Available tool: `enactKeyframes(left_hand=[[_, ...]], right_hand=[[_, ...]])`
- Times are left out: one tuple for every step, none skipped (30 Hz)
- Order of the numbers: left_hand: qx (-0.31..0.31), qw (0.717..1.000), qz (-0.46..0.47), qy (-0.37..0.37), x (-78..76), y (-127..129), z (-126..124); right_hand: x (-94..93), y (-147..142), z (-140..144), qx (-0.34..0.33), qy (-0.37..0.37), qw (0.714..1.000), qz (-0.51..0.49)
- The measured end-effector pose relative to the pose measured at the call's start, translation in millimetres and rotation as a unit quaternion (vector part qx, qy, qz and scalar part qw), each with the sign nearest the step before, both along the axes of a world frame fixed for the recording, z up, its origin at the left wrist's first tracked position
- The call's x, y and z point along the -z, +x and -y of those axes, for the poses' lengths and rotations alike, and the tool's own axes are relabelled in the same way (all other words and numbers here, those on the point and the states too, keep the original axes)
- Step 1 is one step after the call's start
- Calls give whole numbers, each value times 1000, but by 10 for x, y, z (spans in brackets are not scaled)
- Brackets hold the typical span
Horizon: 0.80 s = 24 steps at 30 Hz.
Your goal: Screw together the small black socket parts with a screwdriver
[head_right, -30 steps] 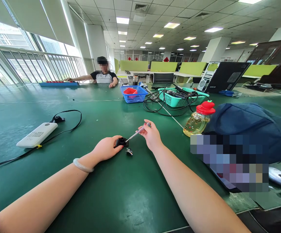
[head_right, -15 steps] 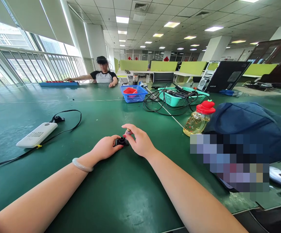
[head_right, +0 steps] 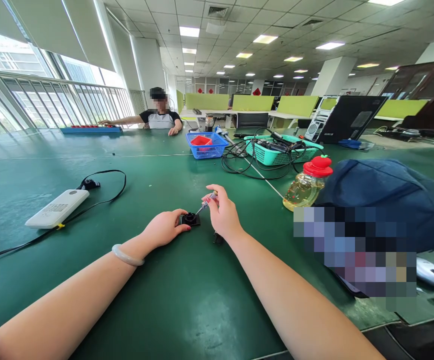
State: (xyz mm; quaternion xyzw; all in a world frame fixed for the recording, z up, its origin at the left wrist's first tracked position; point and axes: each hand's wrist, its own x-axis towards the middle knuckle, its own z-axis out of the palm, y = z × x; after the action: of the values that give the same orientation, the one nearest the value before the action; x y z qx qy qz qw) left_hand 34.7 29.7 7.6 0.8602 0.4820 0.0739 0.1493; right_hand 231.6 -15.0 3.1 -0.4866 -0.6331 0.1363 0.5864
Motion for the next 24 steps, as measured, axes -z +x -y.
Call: enactKeyframes(left_hand=[[1, 1000, -1, 0, 1, 0, 0], [2, 1000, -1, 0, 0, 0, 0], [5, 1000, 0, 2, 0, 0, 2], [7, 1000, 0, 4, -2, -1, 4], [10, 1000, -1, 6, -3, -1, 7], [11, 1000, -2, 10, -5, -1, 10], [12, 1000, -4, 13, -6, -2, 13], [14, 1000, -6, 15, -6, -2, 15], [16, 1000, -7, 18, -6, -3, 18], [18, 1000, -8, 22, -4, -4, 20], [20, 999, -8, 24, -3, -6, 22], [21, 999, -8, 26, -1, -7, 23], [23, 999, -9, 26, 0, -8, 24], [23, 999, -9, 24, -1, -9, 25], [23, 999, -9, 22, -2, -9, 25], [22, 1000, -9, 19, -5, -8, 26], [21, 1000, -9, 15, -9, -7, 27], [20, 1000, -9, 13, -14, -5, 30], [19, 1000, -9, 14, -18, -2, 34], [18, 1000, -10, 16, -21, 0, 39], [18, 1000, -11, 18, -23, 3, 45], [18, 1000, -12, 21, -23, 4, 51], [18, 999, -13, 24, -21, 4, 58], [19, 999, -13, 26, -17, 3, 64]], right_hand=[[-7, -5, 17, 5, 25, 1000, 5], [-20, -17, 44, 5, 54, 998, 9], [-38, -35, 77, -3, 84, 996, 13], [-59, -58, 113, -19, 107, 994, 21], [-78, -84, 147, -39, 125, 991, 34], [-96, -112, 176, -55, 138, 987, 53], [-109, -139, 197, -65, 148, 983, 82], [-116, -164, 209, -77, 159, 977, 119], [-119, -183, 212, -88, 165, 970, 156], [-118, -196, 209, -97, 167, 963, 187], [-114, -202, 201, -103, 165, 958, 210], [-108, -203, 192, -105, 158, 957, 221], [-103, -197, 184, -103, 150, 957, 224], [-98, -188, 180, -97, 146, 960, 219], [-96, -175, 179, -88, 146, 963, 209], [-96, -162, 181, -76, 150, 966, 195], [-97, -150, 186, -64, 158, 969, 181], [-100, -139, 190, -50, 166, 971, 166], [-102, -131, 192, -37, 171, 972, 156], [-104, -126, 190, -27, 174, 972, 153], [-104, -123, 184, -19, 174, 972, 158], [-102, -122, 174, -17, 170, 971, 170], [-97, -122, 161, -18, 163, 969, 184], [-91, -123, 146, -21, 154, 969, 195]])
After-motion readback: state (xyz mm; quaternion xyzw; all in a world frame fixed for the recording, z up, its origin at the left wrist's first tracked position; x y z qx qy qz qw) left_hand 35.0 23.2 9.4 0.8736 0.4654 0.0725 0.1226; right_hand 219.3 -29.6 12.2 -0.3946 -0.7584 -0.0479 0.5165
